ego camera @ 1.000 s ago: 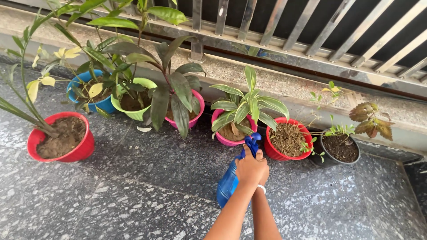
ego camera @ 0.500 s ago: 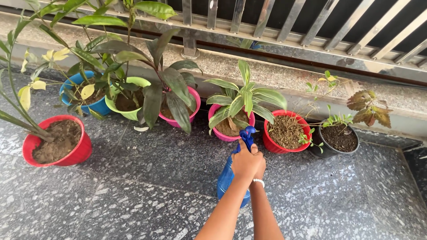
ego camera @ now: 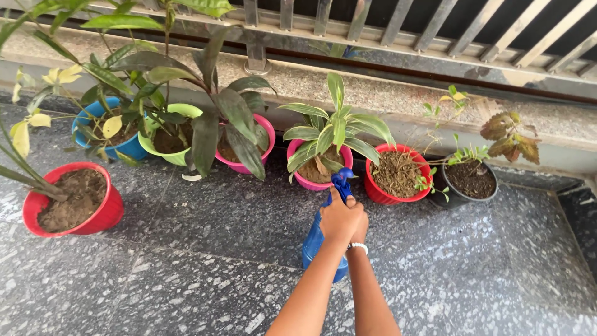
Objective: The person uses a blue spray bottle to mist water onto several potted plants arranged on a tiled floor. The person moves the spray bottle from plant to plant, misting leaves and soil in sequence.
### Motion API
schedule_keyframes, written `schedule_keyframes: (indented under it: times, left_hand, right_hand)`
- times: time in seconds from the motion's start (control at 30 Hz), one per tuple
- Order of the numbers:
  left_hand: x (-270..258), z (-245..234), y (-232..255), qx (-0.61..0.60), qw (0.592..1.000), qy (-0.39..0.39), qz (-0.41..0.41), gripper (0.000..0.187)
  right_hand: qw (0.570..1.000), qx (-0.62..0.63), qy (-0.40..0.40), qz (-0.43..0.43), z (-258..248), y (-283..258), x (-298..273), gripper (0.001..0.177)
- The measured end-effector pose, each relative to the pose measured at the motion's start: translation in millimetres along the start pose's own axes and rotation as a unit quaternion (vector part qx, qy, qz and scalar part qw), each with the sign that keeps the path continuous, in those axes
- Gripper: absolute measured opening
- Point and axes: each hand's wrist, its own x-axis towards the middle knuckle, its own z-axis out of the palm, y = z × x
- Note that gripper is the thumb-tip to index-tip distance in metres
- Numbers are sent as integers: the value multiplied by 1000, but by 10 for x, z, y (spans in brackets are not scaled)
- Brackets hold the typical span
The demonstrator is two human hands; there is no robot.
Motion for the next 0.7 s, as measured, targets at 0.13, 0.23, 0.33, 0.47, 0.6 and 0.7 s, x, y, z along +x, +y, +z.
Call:
schedule_keyframes:
  times: [0.13, 0.23, 0.33, 0.47, 0.6, 0.7]
  left_hand:
    - [22, -15, -22, 2, 1000, 7, 5, 95]
    - [36, -24, -18, -3, 1000, 14, 7, 94]
    - [59, -40, -24, 2, 1000, 11, 7, 94]
    - [66, -6, -27, 4, 1000, 14, 8, 93]
    - [95, 1, -35, 3, 1000, 26, 14, 94]
    - [113, -21, -49, 3, 1000, 21, 8, 92]
  right_hand:
    - [999, -2, -7, 53, 5, -38, -28, 69]
    - [997, 40, -16, 60, 27, -22, -18, 66]
    - [994, 92, -27, 45, 54, 12, 2, 66]
    - [996, 64, -24, 62, 39, 50, 31, 69]
    - [998, 37, -24, 39, 49, 48, 48, 67]
    - [999, 30, -37, 8, 53, 1, 41, 67]
